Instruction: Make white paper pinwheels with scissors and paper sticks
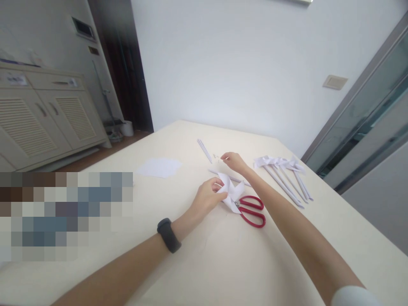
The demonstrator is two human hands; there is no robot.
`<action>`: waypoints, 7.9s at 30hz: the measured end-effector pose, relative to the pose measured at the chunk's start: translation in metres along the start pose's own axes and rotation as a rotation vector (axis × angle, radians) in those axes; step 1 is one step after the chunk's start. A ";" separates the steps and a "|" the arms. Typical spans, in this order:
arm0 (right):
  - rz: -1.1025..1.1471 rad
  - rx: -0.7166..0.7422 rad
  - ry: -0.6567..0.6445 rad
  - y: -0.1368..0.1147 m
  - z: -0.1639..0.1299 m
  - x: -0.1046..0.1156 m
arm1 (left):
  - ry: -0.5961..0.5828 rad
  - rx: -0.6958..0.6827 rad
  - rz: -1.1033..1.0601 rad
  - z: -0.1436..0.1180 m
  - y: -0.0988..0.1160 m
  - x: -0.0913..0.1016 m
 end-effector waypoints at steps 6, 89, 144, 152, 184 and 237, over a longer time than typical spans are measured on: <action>-0.130 0.159 -0.127 0.003 0.040 -0.037 | 0.019 0.073 0.001 0.005 -0.006 0.004; -0.223 0.239 0.432 -0.076 -0.179 0.077 | -0.005 -0.123 0.103 -0.010 0.030 -0.005; 0.914 -0.422 0.111 -0.041 -0.183 0.016 | 0.131 -0.684 0.741 -0.034 0.063 -0.019; 0.730 -0.381 0.161 -0.039 -0.182 0.027 | 0.127 -0.665 0.737 -0.035 0.063 -0.021; 0.420 -0.142 0.228 -0.047 -0.176 0.047 | -0.001 -0.200 0.098 -0.007 0.041 0.003; -0.019 0.036 0.267 -0.060 -0.176 0.057 | -0.119 0.009 -0.087 -0.002 0.013 -0.006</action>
Point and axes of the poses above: each hand's wrist, its own z-axis towards the middle knuckle, its own x-axis out of the back of the hand, y = z × x, the point moved 9 cm from there along z, towards the middle knuckle, and after that the axes turned 4 degrees about y, right-handed, at the moved point
